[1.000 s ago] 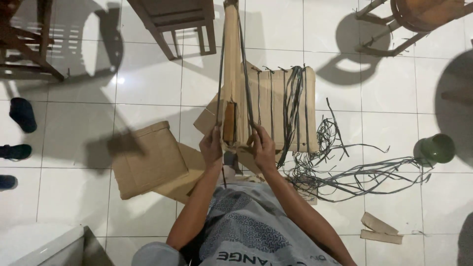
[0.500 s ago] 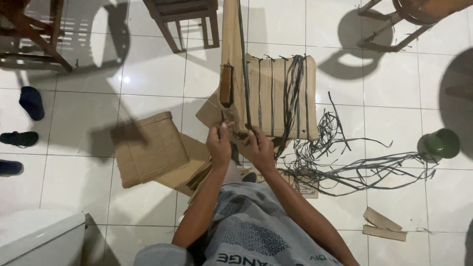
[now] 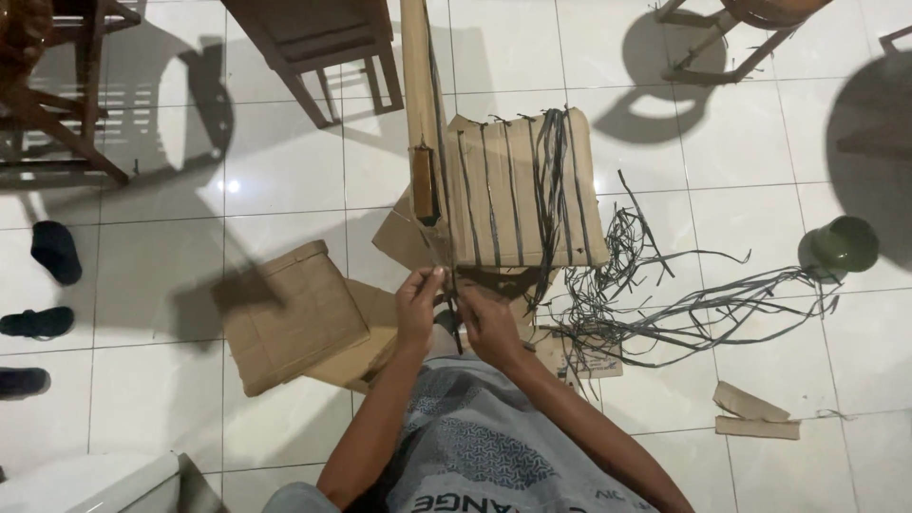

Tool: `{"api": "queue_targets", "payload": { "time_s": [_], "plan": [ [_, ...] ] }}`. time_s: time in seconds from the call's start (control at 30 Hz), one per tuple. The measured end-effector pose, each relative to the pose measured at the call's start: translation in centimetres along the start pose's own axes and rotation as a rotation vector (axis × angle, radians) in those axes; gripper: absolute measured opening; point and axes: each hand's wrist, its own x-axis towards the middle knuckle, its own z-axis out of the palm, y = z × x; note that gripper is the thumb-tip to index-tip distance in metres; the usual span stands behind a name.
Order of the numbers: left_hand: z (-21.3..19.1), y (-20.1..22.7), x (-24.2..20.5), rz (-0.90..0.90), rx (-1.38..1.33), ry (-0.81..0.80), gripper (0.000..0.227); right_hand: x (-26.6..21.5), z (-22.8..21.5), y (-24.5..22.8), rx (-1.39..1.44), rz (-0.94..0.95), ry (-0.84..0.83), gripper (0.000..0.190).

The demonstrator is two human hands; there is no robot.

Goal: Tying black plastic straps onto a chair frame wrapped in cardboard to reinforce the seat and backrest.

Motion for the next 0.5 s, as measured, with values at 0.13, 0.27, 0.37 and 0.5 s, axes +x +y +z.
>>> {"api": "queue_targets", "payload": {
  "time_s": [0.13, 0.27, 0.37, 0.5],
  "plan": [
    [-0.5, 1.9, 0.3, -0.037, -0.007, -0.114, 0.014, -0.3, 2.0, 2.0, -0.244, -0.118, -0.07, 0.007],
    [-1.4, 1.7, 1.5, -0.1, 0.015, -0.198, 0.019, 0.2, 1.5, 0.8, -0.396, -0.155, -0.149, 0.006],
    [-2.7, 0.8, 3.1, -0.028, 0.198, -0.35, 0.02, 0.2, 1.1, 1.4, -0.355, -0.127, -0.159, 0.01],
    [-2.0, 3.1, 2.2, -0.06, 0.281, -0.313, 0.021, 0.8, -1.2, -1.0, -0.273, -0.107, -0.096, 0.013]
  ]
}}
